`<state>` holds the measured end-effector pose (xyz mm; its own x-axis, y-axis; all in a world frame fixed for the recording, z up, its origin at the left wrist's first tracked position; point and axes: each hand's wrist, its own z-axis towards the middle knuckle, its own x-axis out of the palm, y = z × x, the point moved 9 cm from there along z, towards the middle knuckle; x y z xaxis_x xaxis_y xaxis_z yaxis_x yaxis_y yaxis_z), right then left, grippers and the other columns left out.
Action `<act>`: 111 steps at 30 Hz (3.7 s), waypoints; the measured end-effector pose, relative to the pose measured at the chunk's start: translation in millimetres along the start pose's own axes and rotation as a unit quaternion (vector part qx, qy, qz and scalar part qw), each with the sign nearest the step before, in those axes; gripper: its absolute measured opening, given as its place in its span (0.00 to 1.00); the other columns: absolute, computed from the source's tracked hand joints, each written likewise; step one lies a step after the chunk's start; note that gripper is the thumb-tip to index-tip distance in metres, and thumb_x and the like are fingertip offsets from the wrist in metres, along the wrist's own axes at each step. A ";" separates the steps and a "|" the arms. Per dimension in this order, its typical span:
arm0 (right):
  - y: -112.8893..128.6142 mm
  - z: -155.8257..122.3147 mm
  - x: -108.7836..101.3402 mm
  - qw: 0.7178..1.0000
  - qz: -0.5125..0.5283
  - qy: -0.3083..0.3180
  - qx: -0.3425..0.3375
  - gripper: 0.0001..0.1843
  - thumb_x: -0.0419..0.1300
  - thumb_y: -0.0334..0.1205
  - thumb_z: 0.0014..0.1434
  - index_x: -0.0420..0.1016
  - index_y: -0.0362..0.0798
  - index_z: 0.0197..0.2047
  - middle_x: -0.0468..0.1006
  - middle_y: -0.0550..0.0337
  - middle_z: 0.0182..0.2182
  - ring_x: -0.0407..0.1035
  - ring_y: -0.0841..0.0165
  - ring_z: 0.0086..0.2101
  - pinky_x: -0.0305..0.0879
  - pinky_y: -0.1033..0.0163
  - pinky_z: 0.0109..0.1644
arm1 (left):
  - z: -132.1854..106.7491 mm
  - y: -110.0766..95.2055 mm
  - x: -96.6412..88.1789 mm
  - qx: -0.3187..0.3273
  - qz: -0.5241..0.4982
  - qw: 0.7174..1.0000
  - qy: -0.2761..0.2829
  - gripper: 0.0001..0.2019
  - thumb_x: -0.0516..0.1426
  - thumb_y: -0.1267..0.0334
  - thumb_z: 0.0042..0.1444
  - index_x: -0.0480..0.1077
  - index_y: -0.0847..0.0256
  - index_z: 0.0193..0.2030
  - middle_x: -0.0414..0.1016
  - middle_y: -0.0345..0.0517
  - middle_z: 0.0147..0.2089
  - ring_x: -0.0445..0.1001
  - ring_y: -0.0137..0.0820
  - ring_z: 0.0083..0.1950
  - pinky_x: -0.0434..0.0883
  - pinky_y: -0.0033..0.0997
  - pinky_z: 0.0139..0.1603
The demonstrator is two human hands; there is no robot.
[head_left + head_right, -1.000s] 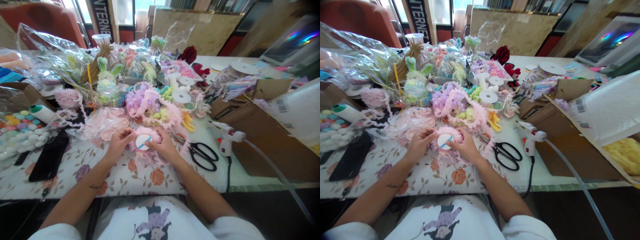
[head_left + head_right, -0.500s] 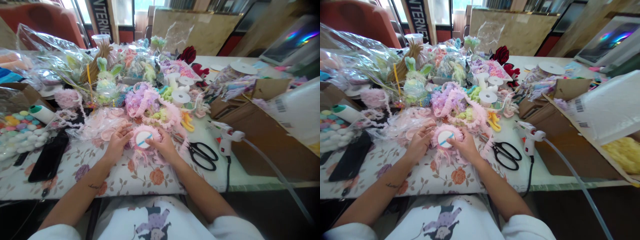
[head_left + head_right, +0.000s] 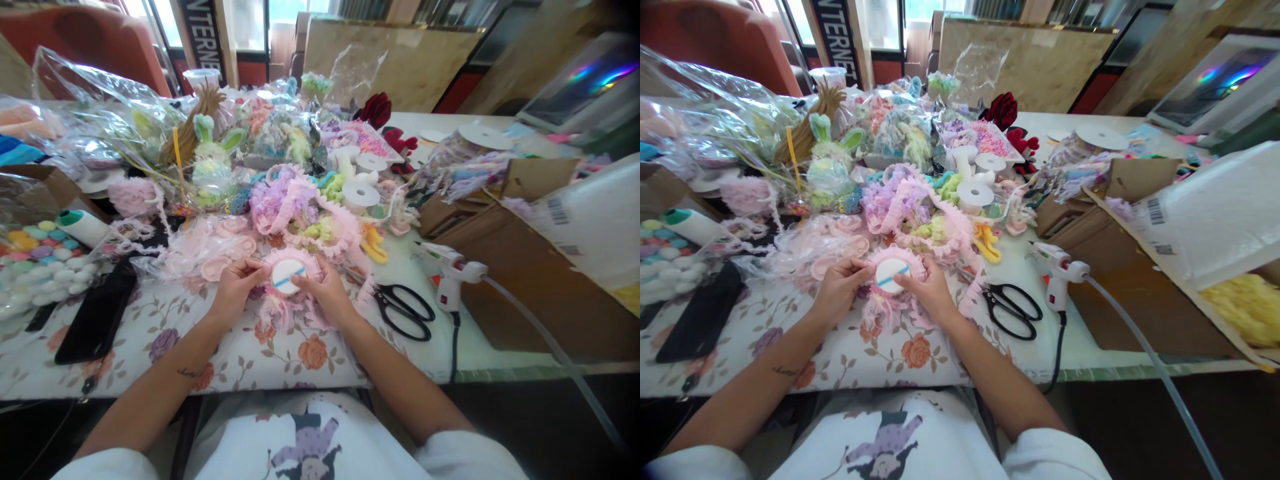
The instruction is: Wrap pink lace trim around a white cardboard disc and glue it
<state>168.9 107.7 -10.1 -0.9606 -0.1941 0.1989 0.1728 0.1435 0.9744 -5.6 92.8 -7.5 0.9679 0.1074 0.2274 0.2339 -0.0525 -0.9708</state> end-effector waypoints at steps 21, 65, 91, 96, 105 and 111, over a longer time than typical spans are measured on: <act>0.9 -2.8 -1.8 0.995 0.082 -0.045 -0.022 0.25 0.73 0.42 0.45 0.72 0.48 0.45 0.80 0.58 0.40 0.75 0.64 0.39 0.72 0.60 0.46 | 0.4 7.5 -1.9 -0.014 0.024 1.000 -0.009 0.12 0.68 0.57 0.44 0.73 0.63 0.26 0.71 0.37 0.23 0.64 0.21 0.23 0.58 0.22 0.22; 9.3 -3.4 -0.6 0.999 -0.034 0.014 -0.029 0.27 0.71 0.47 0.46 0.72 0.49 0.49 0.78 0.57 0.44 0.73 0.61 0.46 0.68 0.56 0.52 | 2.1 -29.9 -27.0 0.108 0.056 0.985 -0.122 0.13 0.59 0.55 0.55 0.75 0.62 0.27 0.80 0.49 0.42 0.76 0.37 0.50 0.69 0.33 0.52; 9.0 -10.5 26.7 0.969 -0.195 0.139 -0.056 0.21 0.71 0.44 0.44 0.75 0.47 0.41 0.78 0.60 0.37 0.71 0.62 0.39 0.64 0.59 0.46 | -9.5 -3.3 27.8 -0.014 0.077 0.989 0.129 0.11 0.65 0.57 0.50 0.81 0.59 0.37 0.82 0.49 0.45 0.78 0.39 0.46 0.74 0.35 0.48; 7.4 -10.3 26.4 0.971 -0.188 0.136 -0.047 0.20 0.71 0.44 0.43 0.76 0.46 0.40 0.78 0.61 0.36 0.71 0.63 0.38 0.65 0.59 0.45 | -9.4 -2.1 28.5 -0.015 0.091 0.986 0.138 0.10 0.65 0.57 0.50 0.81 0.59 0.37 0.82 0.50 0.45 0.79 0.40 0.46 0.74 0.36 0.48; 6.7 -8.6 20.4 0.975 -0.187 0.118 -0.032 0.26 0.72 0.47 0.43 0.72 0.48 0.43 0.76 0.60 0.36 0.70 0.63 0.37 0.66 0.60 0.41 | -7.2 -4.3 26.1 -0.021 0.033 0.990 0.134 0.19 0.64 0.56 0.51 0.76 0.60 0.49 0.79 0.53 0.50 0.77 0.39 0.47 0.73 0.34 0.44; 13.2 -7.5 16.1 0.977 -0.181 0.102 -0.051 0.30 0.72 0.48 0.44 0.69 0.49 0.47 0.75 0.59 0.41 0.70 0.64 0.40 0.66 0.60 0.44 | -7.8 3.3 25.9 -0.071 0.068 0.977 0.187 0.27 0.66 0.58 0.48 0.71 0.56 0.57 0.78 0.51 0.48 0.78 0.37 0.41 0.72 0.29 0.37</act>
<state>157.4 99.2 6.7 -0.9010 -0.4053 -0.1545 -0.1393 -0.0669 0.9880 20.9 87.7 -4.3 0.9506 -0.2801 0.1339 0.0846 -0.1815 -0.9798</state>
